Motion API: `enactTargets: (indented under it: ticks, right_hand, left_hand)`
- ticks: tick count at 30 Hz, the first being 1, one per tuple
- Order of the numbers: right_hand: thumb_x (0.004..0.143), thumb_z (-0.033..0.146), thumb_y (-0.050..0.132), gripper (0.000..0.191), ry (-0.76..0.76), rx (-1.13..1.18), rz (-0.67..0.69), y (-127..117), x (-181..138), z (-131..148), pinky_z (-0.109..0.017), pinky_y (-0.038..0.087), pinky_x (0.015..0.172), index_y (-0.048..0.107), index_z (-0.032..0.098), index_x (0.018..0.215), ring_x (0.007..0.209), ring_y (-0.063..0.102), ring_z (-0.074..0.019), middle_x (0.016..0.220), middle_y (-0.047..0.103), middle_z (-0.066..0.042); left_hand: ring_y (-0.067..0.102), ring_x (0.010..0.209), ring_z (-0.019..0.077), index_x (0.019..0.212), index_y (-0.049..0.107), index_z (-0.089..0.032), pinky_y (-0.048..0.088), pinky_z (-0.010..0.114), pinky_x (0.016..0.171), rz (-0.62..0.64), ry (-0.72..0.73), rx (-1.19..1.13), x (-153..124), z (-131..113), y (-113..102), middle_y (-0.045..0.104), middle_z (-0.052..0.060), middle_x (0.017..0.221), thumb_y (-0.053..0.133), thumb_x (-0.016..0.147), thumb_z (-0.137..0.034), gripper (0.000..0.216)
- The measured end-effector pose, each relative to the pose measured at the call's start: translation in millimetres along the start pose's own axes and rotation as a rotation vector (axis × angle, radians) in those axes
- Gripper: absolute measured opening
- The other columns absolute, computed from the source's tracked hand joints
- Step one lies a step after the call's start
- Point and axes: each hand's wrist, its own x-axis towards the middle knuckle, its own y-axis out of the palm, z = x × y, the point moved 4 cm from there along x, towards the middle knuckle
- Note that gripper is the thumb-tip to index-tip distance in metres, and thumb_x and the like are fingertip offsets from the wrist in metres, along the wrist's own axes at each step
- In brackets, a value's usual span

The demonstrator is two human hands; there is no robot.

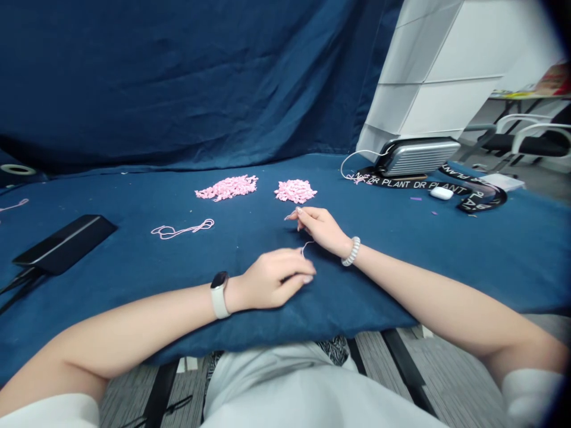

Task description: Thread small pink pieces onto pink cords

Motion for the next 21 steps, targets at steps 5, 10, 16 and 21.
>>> enactTargets:
  ticks: [5, 10, 16, 21]
  right_hand:
    - [0.08, 0.035, 0.053, 0.023, 0.049, 0.458, -0.095, 4, -18, 22, -0.022, 0.035, 0.05, 0.065, 0.016, 0.076, 0.052, 0.043, -0.0081, 0.062, 0.053, 0.0]
    - [0.08, 0.037, 0.054, 0.023, -0.024, 0.599, -0.057, 8, -29, 36, -0.024, 0.041, 0.054, 0.064, 0.017, 0.074, 0.057, 0.047, -0.0097, 0.062, 0.053, -0.001]
    - [0.085, 0.038, 0.05, 0.027, 0.09, 0.74, -0.138, 1, -17, 26, -0.023, 0.041, 0.051, 0.059, 0.017, 0.072, 0.048, 0.041, -0.0079, 0.055, 0.044, 0.002]
    - [0.087, 0.043, 0.047, 0.032, 0.196, 0.771, -0.144, -3, -7, 16, -0.02, 0.029, 0.04, 0.055, 0.016, 0.069, 0.041, 0.03, -0.0064, 0.048, 0.037, 0.005]
  left_hand:
    - [0.064, 0.079, 0.0123, 0.119, 0.04, -0.023, 0.052, 0.034, 0.081, -0.402, -0.401, -0.361, 3, 34, -11, 0.045, 0.012, 0.132, 0.058, 0.081, -0.023, 0.042]
    - [0.06, 0.058, 0.0087, 0.126, 0.03, -0.022, 0.053, 0.027, 0.059, -0.129, -0.57, -0.652, 7, 44, 3, 0.06, 0.011, 0.107, 0.06, 0.08, -0.027, 0.055]
    - [0.056, 0.051, 0.0085, 0.088, 0.055, -0.012, 0.047, 0.022, 0.053, -0.071, -0.654, -0.492, 7, 44, 3, 0.059, 0.001, 0.069, 0.057, 0.082, -0.033, 0.021]
    - [0.057, 0.06, 0.0123, 0.079, 0.059, -0.014, 0.047, 0.025, 0.061, -0.123, -0.54, -0.356, 9, 39, -4, 0.06, 0.002, 0.068, 0.052, 0.084, -0.033, 0.021]
